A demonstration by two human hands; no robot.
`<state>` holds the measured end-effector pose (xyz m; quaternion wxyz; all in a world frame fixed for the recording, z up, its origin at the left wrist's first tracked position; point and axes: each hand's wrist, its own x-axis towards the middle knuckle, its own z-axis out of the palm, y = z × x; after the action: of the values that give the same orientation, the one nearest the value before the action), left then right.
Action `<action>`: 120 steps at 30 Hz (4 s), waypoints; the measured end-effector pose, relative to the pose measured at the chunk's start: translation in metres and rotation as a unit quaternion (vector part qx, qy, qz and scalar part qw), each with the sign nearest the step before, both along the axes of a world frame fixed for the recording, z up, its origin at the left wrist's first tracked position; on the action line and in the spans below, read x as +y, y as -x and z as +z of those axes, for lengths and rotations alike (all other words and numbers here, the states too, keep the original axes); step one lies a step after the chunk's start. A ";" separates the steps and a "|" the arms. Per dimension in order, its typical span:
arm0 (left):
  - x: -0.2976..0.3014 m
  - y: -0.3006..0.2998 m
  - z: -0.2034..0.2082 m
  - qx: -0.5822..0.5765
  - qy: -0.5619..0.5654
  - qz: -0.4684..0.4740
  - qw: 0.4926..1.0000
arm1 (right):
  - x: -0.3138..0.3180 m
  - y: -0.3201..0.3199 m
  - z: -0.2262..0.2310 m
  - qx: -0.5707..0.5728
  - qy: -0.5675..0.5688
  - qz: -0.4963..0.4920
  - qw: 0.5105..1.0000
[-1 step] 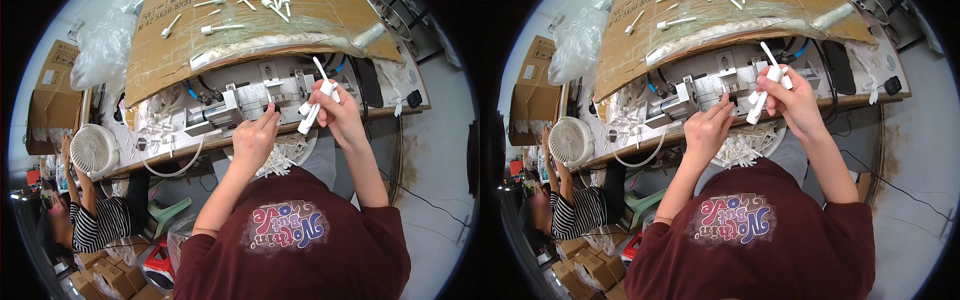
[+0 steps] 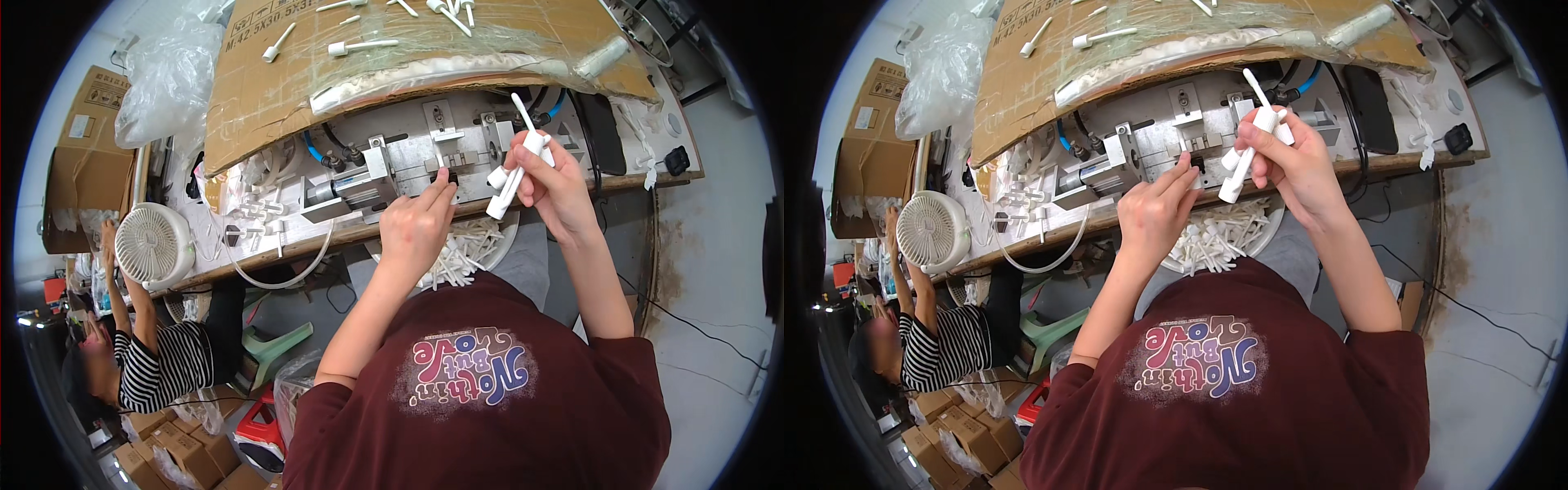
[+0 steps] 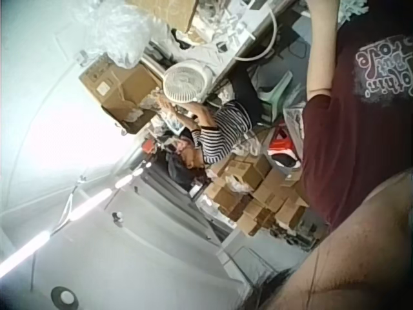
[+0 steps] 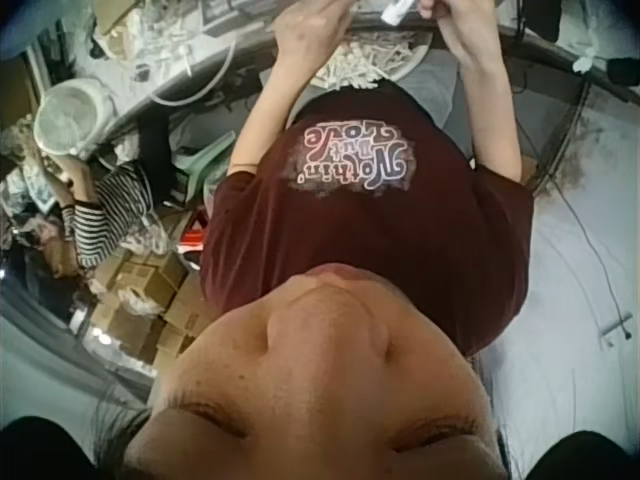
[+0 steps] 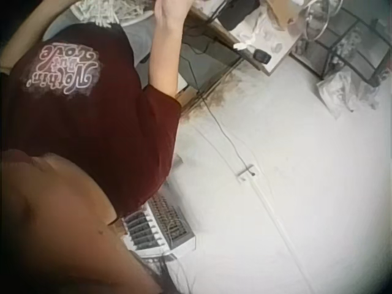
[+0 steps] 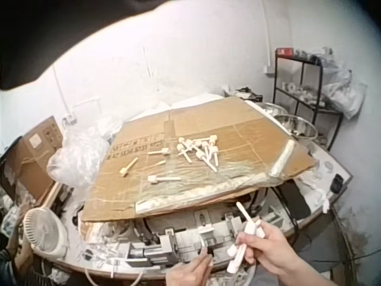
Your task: Assembling small white plastic T-shaped and L-shaped tube connectors using a pneumatic press machine on a workbench.
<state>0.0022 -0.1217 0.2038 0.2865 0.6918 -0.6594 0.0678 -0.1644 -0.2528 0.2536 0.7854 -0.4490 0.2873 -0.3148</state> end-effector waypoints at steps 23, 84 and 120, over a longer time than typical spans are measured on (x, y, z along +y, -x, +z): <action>0.021 0.001 0.021 0.433 0.035 -0.082 0.897 | 0.001 -0.004 -0.018 -0.012 -0.015 -0.023 1.000; 0.014 0.010 0.022 0.373 0.052 -0.024 0.926 | 0.034 -0.008 -0.032 0.148 0.684 -0.088 0.709; 0.004 0.001 -0.009 -0.037 0.035 -0.012 0.999 | 0.029 0.004 -0.027 -0.070 -0.005 -0.020 0.997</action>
<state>0.0010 -0.1174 0.1953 0.2869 0.6705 -0.6747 0.1132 -0.1682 -0.2240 0.2270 0.7993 -0.4162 0.2422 -0.3595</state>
